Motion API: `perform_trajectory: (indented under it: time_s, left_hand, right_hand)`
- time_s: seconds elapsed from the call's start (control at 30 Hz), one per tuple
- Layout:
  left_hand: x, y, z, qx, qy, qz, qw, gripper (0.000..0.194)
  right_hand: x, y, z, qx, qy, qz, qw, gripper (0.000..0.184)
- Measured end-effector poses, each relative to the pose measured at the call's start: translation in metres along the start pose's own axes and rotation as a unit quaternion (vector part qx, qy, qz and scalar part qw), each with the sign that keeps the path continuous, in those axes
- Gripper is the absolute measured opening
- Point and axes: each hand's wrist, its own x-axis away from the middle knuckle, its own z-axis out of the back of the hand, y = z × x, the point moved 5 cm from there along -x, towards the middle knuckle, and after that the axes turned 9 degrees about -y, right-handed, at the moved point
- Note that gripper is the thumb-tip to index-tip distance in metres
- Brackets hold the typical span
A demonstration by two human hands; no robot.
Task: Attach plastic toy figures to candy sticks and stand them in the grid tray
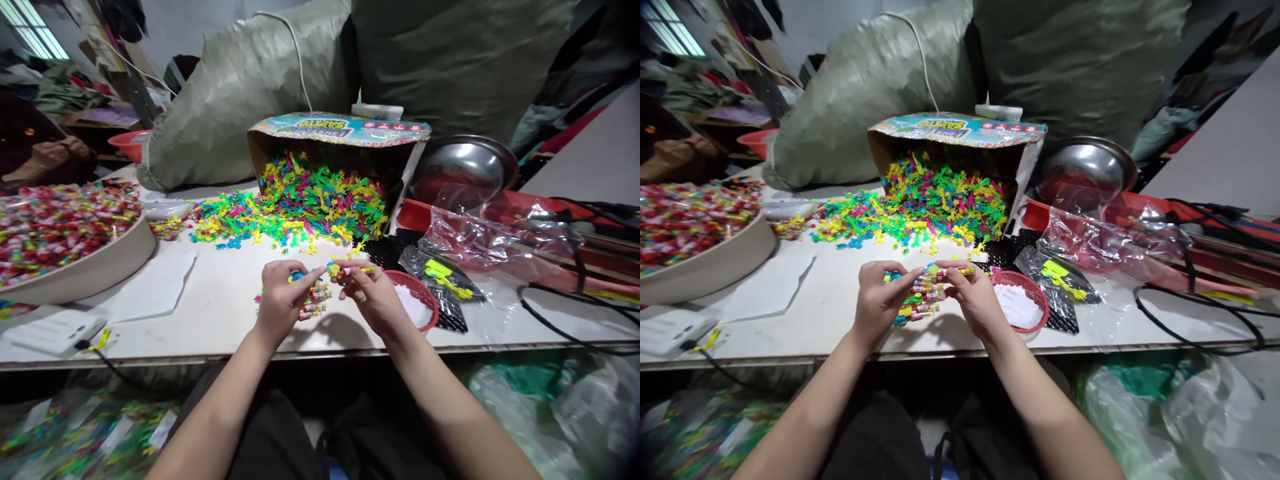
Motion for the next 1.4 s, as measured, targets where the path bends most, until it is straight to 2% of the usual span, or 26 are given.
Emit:
perform_trajectory:
  time_s: [0.07,0.1,0.17,0.23,0.27,0.33,0.43,0.47,0.5,0.6,0.67,0.73,0.8,0.9,1.0,1.17,1.27,1.4]
  left_hand:
    - [0.001,0.002,-0.001,0.013,-0.007,-0.018,1.000,0.036]
    - [0.001,0.001,-0.002,0.028,-0.007,-0.008,1.000,0.038]
    - [0.003,-0.003,-0.005,0.096,0.018,0.059,0.993,0.054]
    - [0.007,-0.009,-0.012,0.223,0.067,0.166,0.958,0.077]
    - [0.009,-0.011,-0.018,0.304,0.087,0.219,0.923,0.084]
    - [0.013,-0.009,-0.035,0.481,0.088,0.303,0.818,0.083]
    - [0.013,0.006,-0.056,0.695,0.050,0.364,0.617,0.058]
    - [0.013,0.009,-0.060,0.734,0.058,0.378,0.561,0.051]
    - [0.014,0.011,-0.062,0.757,0.078,0.393,0.517,0.044]
    - [0.019,0.011,-0.066,0.782,0.139,0.434,0.425,0.024]
    - [0.021,0.012,-0.069,0.800,0.140,0.448,0.374,0.015]
    - [0.022,0.015,-0.071,0.813,0.126,0.458,0.337,0.013]
    - [0.023,0.018,-0.069,0.818,0.116,0.465,0.320,0.013]
    - [0.022,0.018,-0.066,0.814,0.123,0.460,0.332,0.011]
    - [0.023,0.016,-0.064,0.797,0.145,0.458,0.366,0.015]
    - [0.022,0.017,-0.064,0.787,0.150,0.434,0.412,0.020]
    - [0.021,0.014,-0.061,0.774,0.157,0.416,0.450,0.021]
    - [0.017,0.010,-0.056,0.762,0.135,0.377,0.509,0.019]
  right_hand:
    - [0.000,0.002,-0.002,-0.005,0.004,0.010,1.000,0.020]
    - [0.000,0.003,-0.002,-0.006,0.008,0.015,1.000,0.020]
    - [0.000,0.003,-0.001,-0.007,0.021,0.025,0.999,0.019]
    - [0.000,0.002,0.001,-0.007,0.036,0.045,0.998,0.016]
    - [0.000,0.001,0.001,-0.007,0.043,0.057,0.997,0.016]
    - [0.001,-0.001,0.002,0.000,0.053,0.077,0.996,0.015]
    - [0.002,0.000,-0.003,0.033,0.038,0.100,0.994,0.014]
    - [0.003,0.000,-0.005,0.048,0.027,0.110,0.992,0.012]
    - [0.004,0.001,-0.008,0.064,0.016,0.121,0.991,0.011]
    - [0.009,0.001,-0.015,0.133,-0.010,0.152,0.979,0.007]
    - [0.012,-0.002,-0.017,0.196,-0.016,0.173,0.965,0.009]
    - [0.015,-0.007,-0.019,0.264,-0.021,0.199,0.944,0.013]
    - [0.017,-0.012,-0.021,0.319,-0.036,0.225,0.920,0.016]
    - [0.018,-0.014,-0.023,0.350,-0.062,0.232,0.905,0.016]
    - [0.016,-0.011,-0.022,0.299,-0.038,0.218,0.928,0.010]
    - [0.014,-0.003,-0.016,0.107,0.066,0.182,0.975,0.004]
    - [0.013,0.001,-0.014,0.020,0.095,0.123,0.988,0.008]
    - [0.012,0.001,-0.013,-0.043,0.095,0.083,0.991,0.013]
